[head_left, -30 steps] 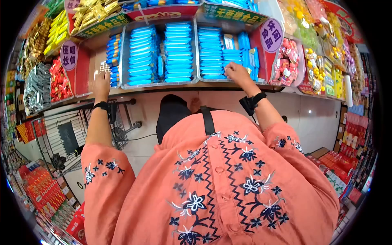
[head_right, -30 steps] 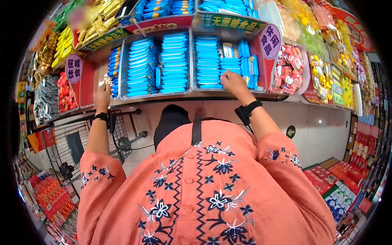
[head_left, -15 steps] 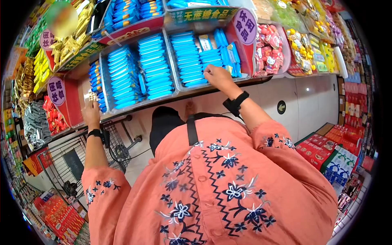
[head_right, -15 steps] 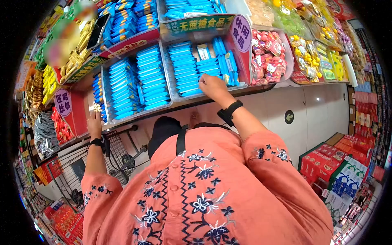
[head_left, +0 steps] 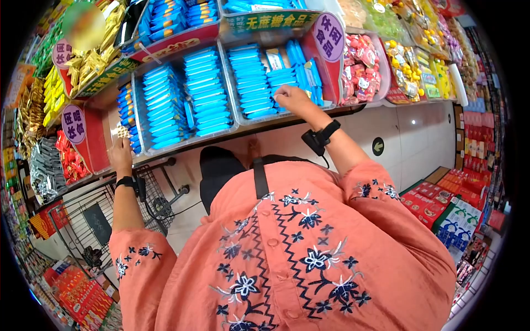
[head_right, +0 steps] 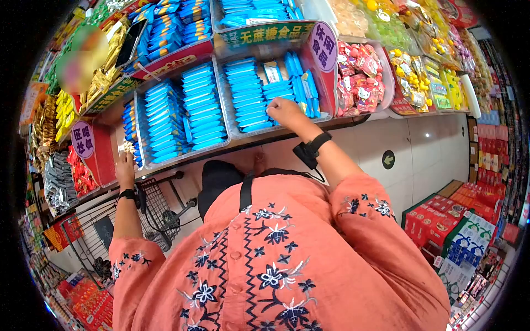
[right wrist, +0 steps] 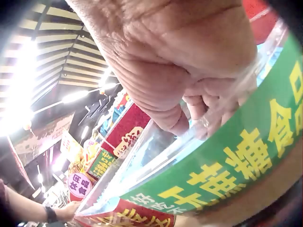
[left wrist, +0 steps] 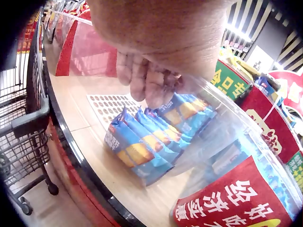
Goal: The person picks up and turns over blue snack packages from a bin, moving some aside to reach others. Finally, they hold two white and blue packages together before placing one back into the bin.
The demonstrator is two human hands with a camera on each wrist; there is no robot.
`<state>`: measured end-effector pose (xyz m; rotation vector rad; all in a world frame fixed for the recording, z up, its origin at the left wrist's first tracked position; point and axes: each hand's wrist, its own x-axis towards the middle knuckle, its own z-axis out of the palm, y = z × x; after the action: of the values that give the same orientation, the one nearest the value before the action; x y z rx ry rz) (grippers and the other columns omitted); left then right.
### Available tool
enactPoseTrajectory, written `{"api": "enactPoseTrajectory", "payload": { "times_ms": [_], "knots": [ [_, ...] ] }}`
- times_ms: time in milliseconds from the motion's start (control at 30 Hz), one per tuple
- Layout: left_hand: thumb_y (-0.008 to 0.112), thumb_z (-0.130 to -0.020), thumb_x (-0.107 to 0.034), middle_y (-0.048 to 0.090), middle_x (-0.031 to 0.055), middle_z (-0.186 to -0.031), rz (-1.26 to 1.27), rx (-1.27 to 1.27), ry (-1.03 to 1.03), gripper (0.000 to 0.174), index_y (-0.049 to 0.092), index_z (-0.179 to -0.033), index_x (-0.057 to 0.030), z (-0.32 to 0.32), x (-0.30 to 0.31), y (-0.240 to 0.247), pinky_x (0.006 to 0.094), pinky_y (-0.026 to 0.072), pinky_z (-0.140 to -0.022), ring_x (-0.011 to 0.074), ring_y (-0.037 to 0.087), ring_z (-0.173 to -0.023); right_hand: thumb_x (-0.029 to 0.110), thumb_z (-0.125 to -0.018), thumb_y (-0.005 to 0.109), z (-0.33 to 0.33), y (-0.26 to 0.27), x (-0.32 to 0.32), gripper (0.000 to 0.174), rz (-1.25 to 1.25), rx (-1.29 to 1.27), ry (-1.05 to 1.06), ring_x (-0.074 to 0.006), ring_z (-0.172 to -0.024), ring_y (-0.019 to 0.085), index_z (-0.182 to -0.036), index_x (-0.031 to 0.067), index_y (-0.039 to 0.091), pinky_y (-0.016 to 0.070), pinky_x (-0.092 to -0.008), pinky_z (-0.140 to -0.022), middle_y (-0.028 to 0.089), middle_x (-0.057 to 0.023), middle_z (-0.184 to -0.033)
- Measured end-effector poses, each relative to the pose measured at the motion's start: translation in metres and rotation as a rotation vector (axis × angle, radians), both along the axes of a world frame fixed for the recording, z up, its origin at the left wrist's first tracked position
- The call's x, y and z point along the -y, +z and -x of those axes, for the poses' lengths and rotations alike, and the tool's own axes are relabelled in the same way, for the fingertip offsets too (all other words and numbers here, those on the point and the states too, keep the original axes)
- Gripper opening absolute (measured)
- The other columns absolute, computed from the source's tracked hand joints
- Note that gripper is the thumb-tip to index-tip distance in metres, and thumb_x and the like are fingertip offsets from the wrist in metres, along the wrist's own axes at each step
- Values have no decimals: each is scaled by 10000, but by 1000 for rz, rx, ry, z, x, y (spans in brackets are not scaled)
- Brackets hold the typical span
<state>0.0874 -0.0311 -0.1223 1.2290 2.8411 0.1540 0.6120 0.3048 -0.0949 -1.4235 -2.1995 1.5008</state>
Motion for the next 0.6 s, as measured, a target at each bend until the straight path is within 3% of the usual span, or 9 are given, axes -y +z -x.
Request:
{"api": "enactPoseTrajectory", "payload": {
  "times_ms": [100,200,233,300,333,433,600],
  "knots": [
    [466,-934,-390,717,117,-801,-2,-92,-74,362,704,-888,-122,0,3,-2,512,474,-808,373,640,-855,266,-864,660,2,15,-12,362,133,-87,-113,-234,-839,676,-1104,-3,679,536,-341,-750,712,-140,-934],
    [469,-946,-335,699,107,-783,-4,-255,-259,324,688,-835,-124,-2,5,1,496,459,-787,369,629,-790,274,-863,671,8,13,-35,452,16,-151,-150,-199,-800,665,-1178,-49,635,538,-331,-705,699,-144,-966],
    [471,-944,-333,699,110,-789,-45,-124,-135,322,687,-830,-123,-13,0,10,498,456,-778,374,625,-780,275,-860,674,11,11,-42,472,-28,-156,-155,-193,-793,664,-1196,-52,625,538,-330,-698,698,-145,-970],
    [474,-941,-328,699,114,-801,-126,129,122,319,685,-820,-121,-37,-16,38,503,451,-762,383,618,-761,296,-849,683,22,26,-54,518,11,-129,-170,-239,-896,673,-1224,-54,611,540,-344,-776,694,-183,-1036],
    [471,-940,-353,712,129,-838,-65,-21,-6,344,693,-836,-112,-25,-12,28,511,462,-745,397,630,-769,308,-846,683,26,22,-66,535,-42,-72,-143,-270,-955,673,-1234,-53,609,533,-358,-821,690,-205,-1078],
    [453,-957,-388,705,192,-890,-85,-87,-86,378,693,-871,-110,-8,1,4,536,469,-771,427,642,-830,346,-834,679,39,16,-90,594,-178,140,-67,-349,-1114,648,-1266,-54,597,498,-392,-943,669,-258,-1185],
    [470,-958,-401,688,225,-933,-89,147,165,386,687,-943,-81,-44,-17,48,543,474,-780,451,634,-894,317,-835,645,60,10,-107,578,-237,244,111,-416,-1175,608,-1280,-48,593,476,-425,-996,626,-290,-1257]
  ]
}}
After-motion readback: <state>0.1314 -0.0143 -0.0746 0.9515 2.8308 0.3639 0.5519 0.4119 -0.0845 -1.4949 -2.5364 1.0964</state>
